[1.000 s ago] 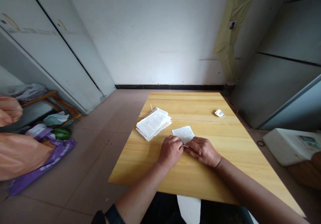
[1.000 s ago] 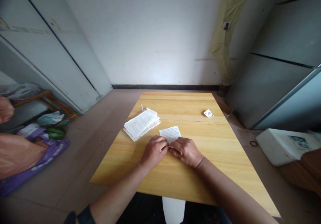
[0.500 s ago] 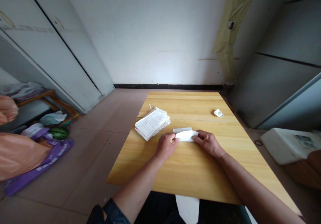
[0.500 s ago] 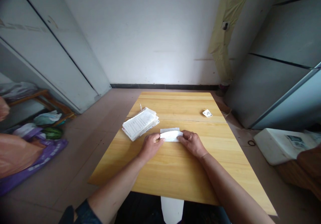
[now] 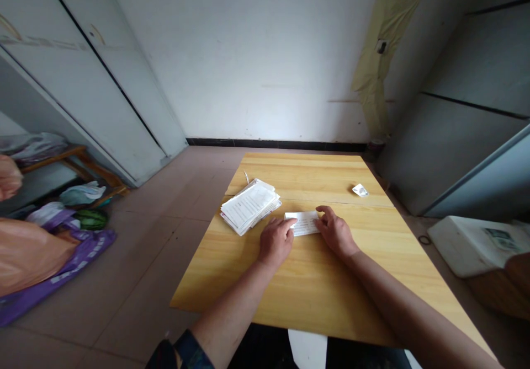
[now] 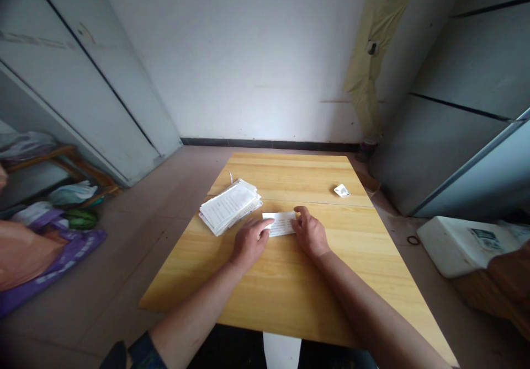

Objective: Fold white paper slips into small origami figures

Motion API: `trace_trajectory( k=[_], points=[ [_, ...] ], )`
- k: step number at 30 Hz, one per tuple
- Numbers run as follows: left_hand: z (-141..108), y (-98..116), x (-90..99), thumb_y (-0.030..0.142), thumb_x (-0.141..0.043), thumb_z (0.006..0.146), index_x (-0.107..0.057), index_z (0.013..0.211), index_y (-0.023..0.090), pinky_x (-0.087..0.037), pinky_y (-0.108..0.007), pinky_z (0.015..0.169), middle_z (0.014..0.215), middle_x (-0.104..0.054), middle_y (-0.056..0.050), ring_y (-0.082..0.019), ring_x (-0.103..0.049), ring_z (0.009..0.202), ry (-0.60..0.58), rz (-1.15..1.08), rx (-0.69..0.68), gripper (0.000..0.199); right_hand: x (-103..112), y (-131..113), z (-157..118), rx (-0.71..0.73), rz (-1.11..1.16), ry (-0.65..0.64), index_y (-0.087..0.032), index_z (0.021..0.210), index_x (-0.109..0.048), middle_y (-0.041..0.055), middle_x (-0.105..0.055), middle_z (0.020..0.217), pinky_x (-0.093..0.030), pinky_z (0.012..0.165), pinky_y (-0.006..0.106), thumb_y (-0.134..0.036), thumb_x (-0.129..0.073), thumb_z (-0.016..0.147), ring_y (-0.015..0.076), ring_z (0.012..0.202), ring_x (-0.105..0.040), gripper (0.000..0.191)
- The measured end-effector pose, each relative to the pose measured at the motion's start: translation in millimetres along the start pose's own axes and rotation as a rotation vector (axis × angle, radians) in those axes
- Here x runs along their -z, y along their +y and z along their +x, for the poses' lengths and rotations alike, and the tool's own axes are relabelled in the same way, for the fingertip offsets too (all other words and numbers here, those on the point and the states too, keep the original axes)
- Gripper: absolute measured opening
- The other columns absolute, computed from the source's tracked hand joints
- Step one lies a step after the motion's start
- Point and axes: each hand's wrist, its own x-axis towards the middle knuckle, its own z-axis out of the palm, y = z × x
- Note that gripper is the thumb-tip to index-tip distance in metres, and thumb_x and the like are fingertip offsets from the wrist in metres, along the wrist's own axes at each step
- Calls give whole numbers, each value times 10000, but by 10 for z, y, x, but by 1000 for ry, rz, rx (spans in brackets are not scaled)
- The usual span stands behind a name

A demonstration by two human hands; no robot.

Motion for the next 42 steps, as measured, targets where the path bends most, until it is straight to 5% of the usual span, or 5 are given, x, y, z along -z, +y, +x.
trace_trajectory(
  k=[6, 26, 42],
  points=[
    [0, 35, 3, 143, -510, 839, -696, 1015, 212, -463, -339, 808, 877, -665, -72, -223, -577, 897, -49, 189, -22, 265, -61, -109, -50, 100, -333, 28, -194, 959, -585, 80, -712, 861, -392, 636, 267, -183, -439, 888, 188, 729, -648, 163],
    [8, 52, 19, 238, -511, 878, -667, 1034, 225, -457, -316, 804, 883, -682, -48, -207, -596, 887, -79, 252, 58, 221, -63, -201, -18, 117, -634, -140, -175, 941, -571, 74, -667, 887, -314, 639, 267, -174, -383, 949, 160, 756, -613, 188],
    [24, 97, 25, 264, -504, 888, -660, 1065, 220, -439, -323, 812, 911, -670, -59, -212, -584, 903, -135, 336, 103, 240, -80, -190, -5, 137, -692, -140, -175, 947, -569, 66, -657, 874, -315, 613, 263, -163, -402, 937, 161, 738, -614, 168]
  ],
)
